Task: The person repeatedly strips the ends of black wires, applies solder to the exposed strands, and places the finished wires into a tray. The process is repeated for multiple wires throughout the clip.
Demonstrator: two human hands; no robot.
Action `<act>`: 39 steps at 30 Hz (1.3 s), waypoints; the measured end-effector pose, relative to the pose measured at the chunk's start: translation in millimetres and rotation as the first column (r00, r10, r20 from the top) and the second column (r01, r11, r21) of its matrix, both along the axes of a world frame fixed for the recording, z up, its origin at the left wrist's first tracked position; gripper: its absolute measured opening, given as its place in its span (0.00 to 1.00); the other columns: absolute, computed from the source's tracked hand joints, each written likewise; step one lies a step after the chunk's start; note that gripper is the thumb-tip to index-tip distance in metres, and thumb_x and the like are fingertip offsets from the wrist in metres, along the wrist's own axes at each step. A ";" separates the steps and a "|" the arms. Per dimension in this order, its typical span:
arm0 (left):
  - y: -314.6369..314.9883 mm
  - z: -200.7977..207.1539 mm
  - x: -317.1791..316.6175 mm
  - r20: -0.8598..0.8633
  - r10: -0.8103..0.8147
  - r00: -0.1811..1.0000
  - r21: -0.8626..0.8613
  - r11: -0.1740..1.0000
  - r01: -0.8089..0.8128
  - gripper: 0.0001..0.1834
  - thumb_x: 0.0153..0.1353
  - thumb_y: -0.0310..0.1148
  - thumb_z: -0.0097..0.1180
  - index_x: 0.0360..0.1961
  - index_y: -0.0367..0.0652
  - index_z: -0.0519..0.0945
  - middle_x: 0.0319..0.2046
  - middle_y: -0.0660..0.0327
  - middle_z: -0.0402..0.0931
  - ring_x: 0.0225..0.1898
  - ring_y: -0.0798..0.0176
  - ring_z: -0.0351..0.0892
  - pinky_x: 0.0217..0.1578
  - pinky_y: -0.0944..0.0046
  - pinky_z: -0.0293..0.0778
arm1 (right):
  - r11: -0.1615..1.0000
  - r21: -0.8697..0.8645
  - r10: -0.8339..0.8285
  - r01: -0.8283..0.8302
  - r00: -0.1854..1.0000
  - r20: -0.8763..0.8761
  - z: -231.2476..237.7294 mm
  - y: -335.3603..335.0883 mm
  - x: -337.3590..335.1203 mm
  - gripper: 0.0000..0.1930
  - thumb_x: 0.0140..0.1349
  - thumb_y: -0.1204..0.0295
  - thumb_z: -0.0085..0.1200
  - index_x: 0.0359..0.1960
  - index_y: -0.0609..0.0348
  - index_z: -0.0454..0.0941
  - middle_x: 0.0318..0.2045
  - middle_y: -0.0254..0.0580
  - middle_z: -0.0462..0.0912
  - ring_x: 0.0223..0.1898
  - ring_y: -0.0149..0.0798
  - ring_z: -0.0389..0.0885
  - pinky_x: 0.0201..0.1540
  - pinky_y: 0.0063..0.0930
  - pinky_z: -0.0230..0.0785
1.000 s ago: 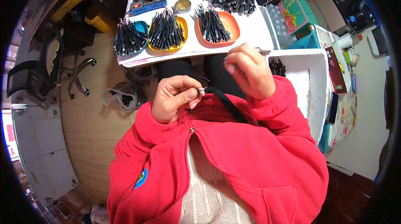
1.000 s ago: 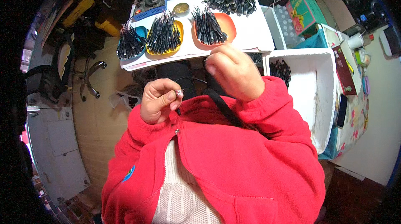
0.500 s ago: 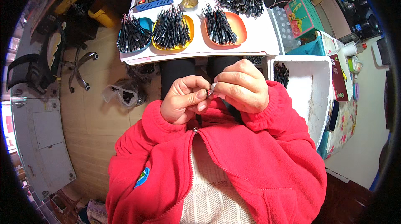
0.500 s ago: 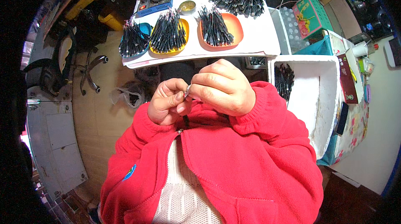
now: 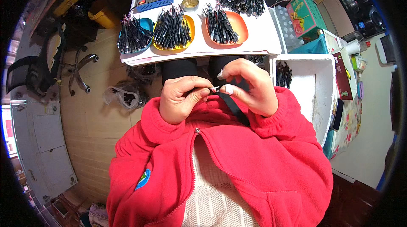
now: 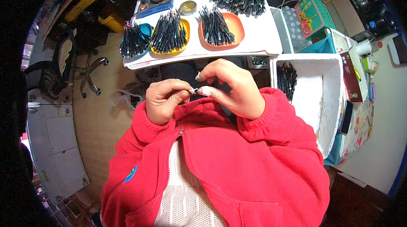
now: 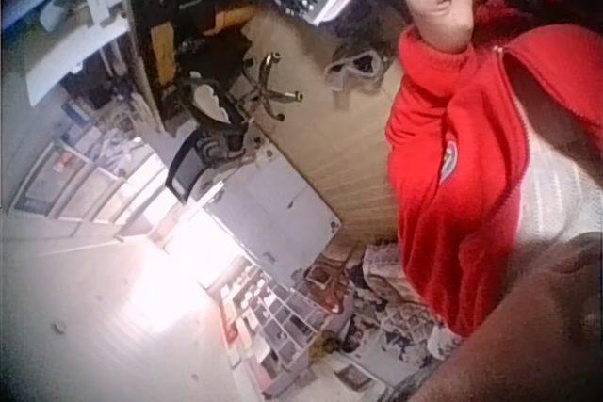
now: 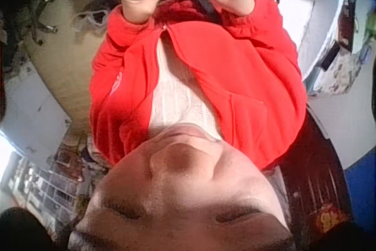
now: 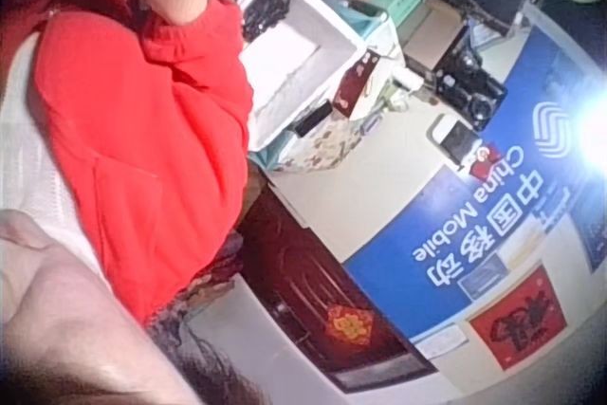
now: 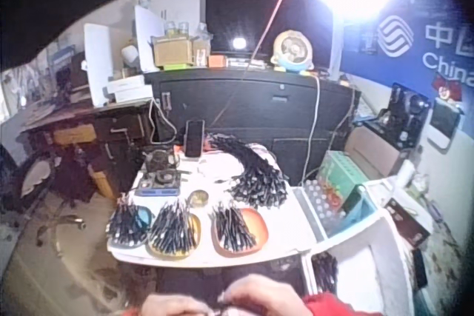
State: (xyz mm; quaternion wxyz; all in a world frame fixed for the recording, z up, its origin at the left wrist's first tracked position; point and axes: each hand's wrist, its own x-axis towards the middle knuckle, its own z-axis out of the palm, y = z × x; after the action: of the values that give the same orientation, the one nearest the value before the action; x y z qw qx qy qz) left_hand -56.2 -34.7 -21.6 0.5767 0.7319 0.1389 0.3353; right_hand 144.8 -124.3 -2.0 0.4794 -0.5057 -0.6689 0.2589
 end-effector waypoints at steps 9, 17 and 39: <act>-7.4 -3.6 -0.6 -0.030 -0.025 0.999 -0.048 0.999 0.023 0.04 0.62 0.20 0.55 0.37 0.32 0.79 0.29 0.61 0.78 0.28 0.72 0.76 0.30 0.73 0.72 | 0.973 -0.191 0.090 -0.129 0.975 -0.202 2.7 -7.2 -5.7 0.06 0.58 0.77 0.57 0.36 0.62 0.76 0.33 0.41 0.78 0.35 0.36 0.77 0.38 0.27 0.70; -5.1 -12.8 7.6 0.446 -0.226 0.866 -0.737 0.457 0.498 0.07 0.63 0.28 0.57 0.39 0.34 0.79 0.27 0.60 0.77 0.24 0.73 0.71 0.25 0.74 0.66 | 0.982 0.117 0.164 -0.149 0.978 -0.131 3.6 7.8 4.6 0.08 0.55 0.82 0.60 0.37 0.64 0.79 0.34 0.40 0.79 0.36 0.34 0.79 0.39 0.25 0.73; -3.5 22.9 3.5 0.015 -0.001 1.000 0.158 0.987 -0.002 0.06 0.54 0.19 0.62 0.34 0.31 0.82 0.25 0.55 0.80 0.26 0.66 0.80 0.28 0.71 0.72 | 0.978 0.159 0.200 -0.134 0.811 -0.549 -23.1 5.5 -18.7 0.05 0.57 0.84 0.56 0.33 0.66 0.75 0.35 0.41 0.74 0.36 0.32 0.72 0.41 0.23 0.66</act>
State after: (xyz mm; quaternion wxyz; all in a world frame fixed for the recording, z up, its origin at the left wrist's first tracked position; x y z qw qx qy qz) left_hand -52.6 -38.1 1.3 0.5180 0.7727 0.1078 0.3508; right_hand 126.1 -118.9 -25.1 0.6581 -0.3184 -0.5535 0.3991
